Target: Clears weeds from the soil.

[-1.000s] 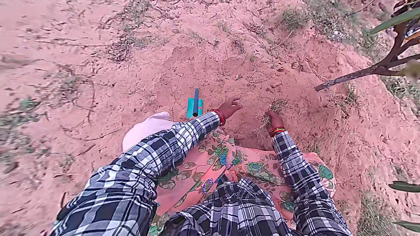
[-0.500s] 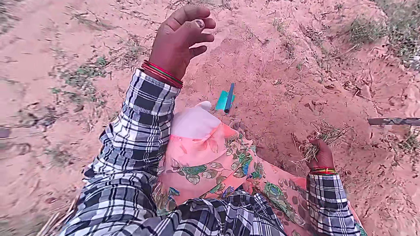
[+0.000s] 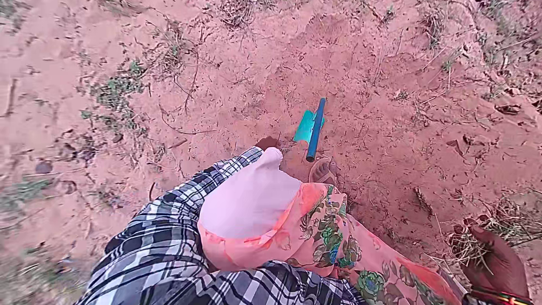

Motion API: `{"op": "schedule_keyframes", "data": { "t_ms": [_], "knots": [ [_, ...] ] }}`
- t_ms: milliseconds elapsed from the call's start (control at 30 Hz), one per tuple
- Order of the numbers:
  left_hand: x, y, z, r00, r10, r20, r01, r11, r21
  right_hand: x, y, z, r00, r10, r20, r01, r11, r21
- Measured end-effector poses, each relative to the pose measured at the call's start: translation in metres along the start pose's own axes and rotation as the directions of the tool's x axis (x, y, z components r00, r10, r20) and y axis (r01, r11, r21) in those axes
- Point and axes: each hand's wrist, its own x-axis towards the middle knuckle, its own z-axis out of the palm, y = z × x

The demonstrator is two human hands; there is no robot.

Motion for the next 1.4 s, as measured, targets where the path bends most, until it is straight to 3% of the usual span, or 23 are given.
{"op": "schedule_keyframes", "data": {
  "t_ms": [167,267,467,567,733,900,1000,1100,1167,1267,1300,1333,1367,1400],
  "knots": [
    [0.025,-0.022,0.013,0.998,-0.006,-0.064,-0.007,0.978,-0.206,0.018,0.002,0.000,0.999,0.037,-0.031,-0.039,0.998,-0.049],
    [0.035,-0.029,0.024,0.991,0.039,-0.125,-0.056,0.988,-0.142,0.026,0.005,0.001,0.998,0.059,-0.025,-0.060,0.997,-0.044],
    [0.034,-0.026,0.035,0.937,0.320,-0.138,-0.324,0.946,-0.006,0.030,0.010,0.002,0.995,0.098,0.013,-0.097,0.994,-0.054],
    [0.040,-0.031,0.048,0.879,0.446,-0.170,-0.454,0.891,-0.007,0.029,0.013,0.001,0.996,0.084,0.008,-0.083,0.995,-0.058],
    [0.042,-0.029,0.044,0.895,0.431,-0.120,-0.445,0.884,-0.142,0.024,0.019,0.002,0.998,0.055,-0.015,-0.055,0.997,-0.057],
    [0.056,-0.042,0.042,0.810,0.581,-0.080,-0.586,0.807,-0.071,0.020,0.023,-0.001,0.999,0.045,-0.001,-0.045,0.996,-0.075],
    [0.055,-0.039,0.044,0.846,0.523,-0.097,-0.532,0.840,-0.108,0.017,0.024,-0.001,0.999,0.050,-0.007,-0.050,0.995,-0.090],
    [0.033,-0.022,0.037,0.942,0.312,-0.128,-0.335,0.906,-0.260,0.014,0.024,-0.001,0.998,0.052,-0.019,-0.053,0.995,-0.083],
    [0.020,-0.012,0.036,0.975,0.157,-0.157,-0.214,0.852,-0.478,0.014,0.024,-0.002,0.998,0.050,-0.024,-0.052,0.995,-0.083],
    [0.001,0.005,0.039,0.963,0.048,-0.266,-0.222,0.701,-0.677,0.013,0.024,-0.002,0.998,0.053,-0.015,-0.054,0.995,-0.085],
    [-0.018,0.024,0.024,0.978,-0.047,-0.205,-0.117,0.689,-0.716,0.013,0.023,-0.002,0.998,0.055,-0.013,-0.056,0.995,-0.084],
    [-0.041,0.050,-0.007,0.986,-0.169,-0.011,0.104,0.655,-0.749,0.012,0.023,-0.001,0.998,0.056,-0.011,-0.056,0.995,-0.086],
    [-0.052,0.065,-0.024,0.967,-0.242,0.078,0.219,0.639,-0.738,0.012,0.023,0.000,0.998,0.054,-0.015,-0.055,0.995,-0.083],
    [-0.052,0.064,-0.026,0.970,-0.233,0.074,0.219,0.690,-0.690,0.012,0.022,0.001,0.998,0.054,-0.016,-0.055,0.995,-0.084]
  ]
}}
